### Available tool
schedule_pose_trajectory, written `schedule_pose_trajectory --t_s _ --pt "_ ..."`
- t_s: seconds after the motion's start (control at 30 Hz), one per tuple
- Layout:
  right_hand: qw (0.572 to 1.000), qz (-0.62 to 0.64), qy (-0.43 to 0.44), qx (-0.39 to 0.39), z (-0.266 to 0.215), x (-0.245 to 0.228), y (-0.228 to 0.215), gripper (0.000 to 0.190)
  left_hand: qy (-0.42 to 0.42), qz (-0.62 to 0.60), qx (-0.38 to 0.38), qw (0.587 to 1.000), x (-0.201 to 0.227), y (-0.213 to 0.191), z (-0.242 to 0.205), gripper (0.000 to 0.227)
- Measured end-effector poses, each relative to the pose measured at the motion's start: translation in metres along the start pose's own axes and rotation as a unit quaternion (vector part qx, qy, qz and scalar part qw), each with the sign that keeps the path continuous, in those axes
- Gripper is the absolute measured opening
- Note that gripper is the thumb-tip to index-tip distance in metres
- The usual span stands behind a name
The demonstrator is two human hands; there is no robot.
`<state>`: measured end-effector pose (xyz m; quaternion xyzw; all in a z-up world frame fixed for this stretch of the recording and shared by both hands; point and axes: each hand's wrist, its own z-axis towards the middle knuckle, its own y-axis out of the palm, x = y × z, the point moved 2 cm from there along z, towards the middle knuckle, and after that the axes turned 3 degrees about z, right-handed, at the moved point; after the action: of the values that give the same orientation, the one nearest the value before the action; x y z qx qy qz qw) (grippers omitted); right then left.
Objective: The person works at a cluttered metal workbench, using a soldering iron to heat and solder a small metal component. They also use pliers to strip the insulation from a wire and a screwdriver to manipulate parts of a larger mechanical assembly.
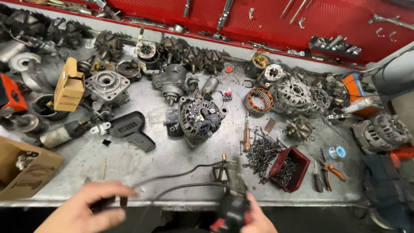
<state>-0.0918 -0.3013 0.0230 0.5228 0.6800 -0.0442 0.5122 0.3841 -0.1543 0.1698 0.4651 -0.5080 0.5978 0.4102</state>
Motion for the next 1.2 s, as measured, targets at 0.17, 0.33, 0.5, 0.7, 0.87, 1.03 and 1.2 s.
schedule_pose_trajectory --t_s 0.17,0.33,0.5,0.7,0.87,1.03,1.2 --pt "0.964 -0.076 -0.031 -0.253 0.048 -0.062 0.148 0.101 -0.013 0.047 -0.147 0.988 -0.023 0.043 0.011 0.023" --pt "0.933 -0.123 -0.003 -0.337 0.028 -0.066 0.202 0.08 -0.159 -0.235 0.056 0.957 -0.118 0.082 0.042 0.051" --pt "0.955 -0.1 0.001 -0.278 0.009 -0.044 0.181 0.075 -0.095 -0.379 -0.02 0.92 -0.085 0.082 0.059 0.072" --pt "0.979 -0.132 -0.039 -0.151 -0.004 -0.06 0.171 0.072 0.052 -0.136 -0.242 0.959 -0.003 0.079 0.042 0.106" --pt "0.948 -0.296 -0.114 0.011 -0.01 -0.082 0.18 0.067 -0.01 0.165 -0.306 0.938 0.027 0.123 0.031 0.123" --pt "0.928 -0.324 -0.132 0.124 -0.008 -0.102 0.189 0.054 -0.248 0.2 -0.231 0.919 0.085 0.169 0.063 0.143" --pt "0.897 -0.381 -0.157 0.163 -0.019 -0.115 0.183 0.055 -0.124 0.075 -0.13 0.981 0.061 0.188 0.062 0.135"
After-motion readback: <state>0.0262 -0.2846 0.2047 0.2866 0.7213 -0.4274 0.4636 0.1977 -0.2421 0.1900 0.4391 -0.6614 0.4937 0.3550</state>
